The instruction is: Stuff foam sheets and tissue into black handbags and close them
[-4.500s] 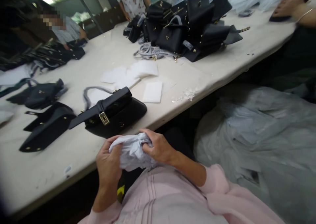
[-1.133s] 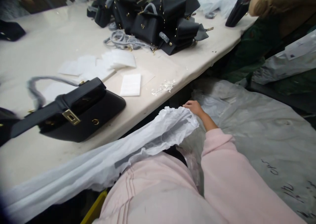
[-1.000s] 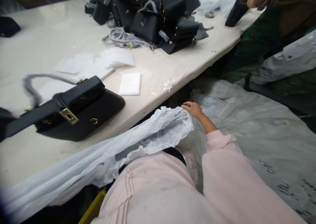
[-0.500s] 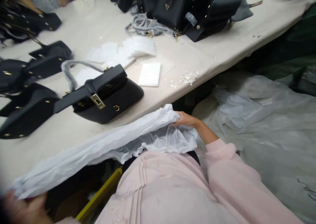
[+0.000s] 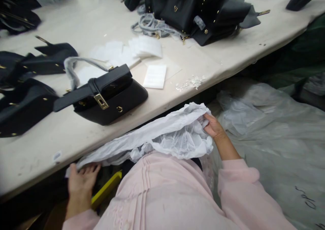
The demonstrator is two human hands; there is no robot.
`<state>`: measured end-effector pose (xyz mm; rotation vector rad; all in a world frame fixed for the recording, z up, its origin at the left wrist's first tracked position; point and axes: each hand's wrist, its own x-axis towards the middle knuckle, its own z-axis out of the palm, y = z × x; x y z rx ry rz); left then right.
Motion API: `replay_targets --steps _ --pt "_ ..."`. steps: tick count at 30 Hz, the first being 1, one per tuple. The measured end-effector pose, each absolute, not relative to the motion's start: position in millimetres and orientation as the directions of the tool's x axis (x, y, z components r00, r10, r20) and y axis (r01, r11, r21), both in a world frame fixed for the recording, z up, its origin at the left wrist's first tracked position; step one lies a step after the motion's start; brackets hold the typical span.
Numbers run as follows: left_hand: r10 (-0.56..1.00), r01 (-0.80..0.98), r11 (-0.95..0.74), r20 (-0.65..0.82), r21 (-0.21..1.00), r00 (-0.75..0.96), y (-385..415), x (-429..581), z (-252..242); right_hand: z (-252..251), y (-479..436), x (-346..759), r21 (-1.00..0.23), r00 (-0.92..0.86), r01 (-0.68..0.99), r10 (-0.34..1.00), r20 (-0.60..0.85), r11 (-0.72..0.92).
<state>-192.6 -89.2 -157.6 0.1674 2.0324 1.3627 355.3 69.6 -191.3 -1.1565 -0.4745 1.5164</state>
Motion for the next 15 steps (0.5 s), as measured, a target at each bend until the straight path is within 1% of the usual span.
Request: replay_targets --steps 1,2,3,4,6,9,11,13,15 --pt "0.421 -0.351 0.501 -0.577 0.791 -0.7 -94 -167 -168 -198 68 353 -0.797 0.107 -0.521 0.903 -0.417 -0.307" --pt "0.472 -0.38 0.547 -0.65 0.746 -0.596 -99 -142 -177 -205 65 351 -0.791 0.108 -0.524 0.896 -0.431 -0.318" --pt "0.592 -0.319 0.575 -0.652 0.753 -0.473 -103 -119 -186 -212 63 348 -0.783 0.1 -0.523 0.889 -0.448 -0.336" --pt "0.711 -0.185 0.58 -0.604 0.793 -0.359 -105 -100 -194 -218 62 345 -0.775 0.084 -0.52 0.881 -0.465 -0.359" --pt "0.78 -0.094 0.554 -0.555 0.827 -0.288 -98 -76 -208 -228 60 338 -0.759 0.027 -0.505 0.872 -0.489 -0.41" --pt "0.827 0.051 0.518 -0.484 0.854 -0.287 -69 -68 -221 -229 61 324 -0.734 -0.062 -0.496 0.862 -0.503 -0.464" --pt "0.851 0.135 0.506 -0.467 0.852 -0.241 -46 -70 -229 -224 63 318 -0.727 -0.103 -0.489 0.859 -0.501 -0.482" --pt "0.858 0.168 0.511 -0.487 0.843 -0.163 -31 -73 -235 -216 65 323 -0.737 -0.101 -0.483 0.866 -0.489 -0.473" --pt "0.852 0.17 0.523 -0.506 0.835 -0.136 -29 -83 -238 -207 67 342 -0.76 -0.027 -0.488 0.878 -0.478 -0.429"
